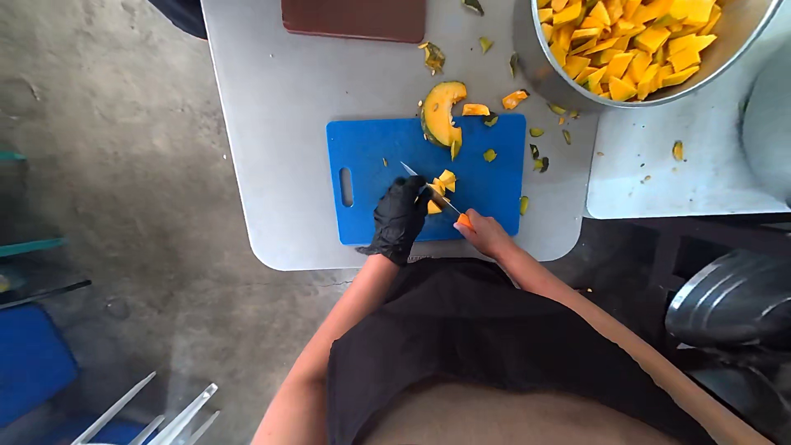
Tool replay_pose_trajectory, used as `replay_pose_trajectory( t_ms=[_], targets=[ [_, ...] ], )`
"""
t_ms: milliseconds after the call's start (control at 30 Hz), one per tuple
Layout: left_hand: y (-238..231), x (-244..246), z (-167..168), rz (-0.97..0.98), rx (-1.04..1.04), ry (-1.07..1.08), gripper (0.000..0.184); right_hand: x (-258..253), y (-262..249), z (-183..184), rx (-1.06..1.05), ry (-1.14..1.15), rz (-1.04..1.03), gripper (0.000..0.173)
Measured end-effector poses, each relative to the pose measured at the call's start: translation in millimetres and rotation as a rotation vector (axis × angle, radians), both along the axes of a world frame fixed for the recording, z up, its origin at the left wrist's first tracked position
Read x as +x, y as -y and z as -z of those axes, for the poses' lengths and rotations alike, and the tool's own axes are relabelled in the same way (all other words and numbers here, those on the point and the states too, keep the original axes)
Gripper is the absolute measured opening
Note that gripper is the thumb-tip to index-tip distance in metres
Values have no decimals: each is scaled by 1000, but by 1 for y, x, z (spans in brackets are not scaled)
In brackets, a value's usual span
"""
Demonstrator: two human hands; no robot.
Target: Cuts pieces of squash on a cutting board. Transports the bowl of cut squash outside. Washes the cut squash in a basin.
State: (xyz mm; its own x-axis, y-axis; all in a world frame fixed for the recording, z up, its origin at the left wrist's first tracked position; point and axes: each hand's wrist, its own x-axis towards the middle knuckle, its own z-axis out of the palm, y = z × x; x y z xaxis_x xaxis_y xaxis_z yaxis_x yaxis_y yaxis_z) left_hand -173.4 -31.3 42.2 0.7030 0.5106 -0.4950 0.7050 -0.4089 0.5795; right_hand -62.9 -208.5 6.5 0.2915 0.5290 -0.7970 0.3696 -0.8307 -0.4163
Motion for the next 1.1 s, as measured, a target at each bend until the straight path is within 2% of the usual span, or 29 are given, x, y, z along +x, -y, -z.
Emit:
replay_pose_trajectory(
  t_ms=[100,167,233,333,500,533,600,667,733,767,833,867,967,1033,1100],
  targets=[
    [2,50,-8,307,79,6,27,-2,1,-2,-4,53,-65,43],
    [6,78,6,478,145,-49,28,-5,-1,-4,-13,45,-63,42],
    [13,94,23,549,187,-168,33,-6,-3,-4,-35,32,-62,42],
    [19,100,35,570,244,-271,31,-3,-1,-2,-23,19,-70,42],
    [17,92,67,610,336,-234,25,-2,5,6,33,26,-70,39],
    [16,100,61,604,295,-233,26,0,5,6,36,24,-71,39],
    [13,133,24,580,70,-224,32,2,4,5,38,19,-75,39],
    [10,156,3,467,-133,-15,37,3,4,5,47,10,-77,39],
    [7,169,-5,305,-152,232,32,4,5,7,57,-3,-66,39],
    [0,173,-11,297,-121,282,39,5,6,7,62,-12,-52,39],
    [-18,166,-22,290,-104,281,62,6,8,8,73,-47,-14,40],
    [-26,154,-26,244,-103,298,63,7,8,10,80,-74,9,41],
    [-41,94,-39,69,-111,278,31,11,11,11,107,-167,110,44],
    [-45,48,-35,105,-131,130,32,13,13,14,117,-192,152,44],
    [-38,12,-11,208,-130,30,30,14,15,13,114,-171,169,45]
  ],
)
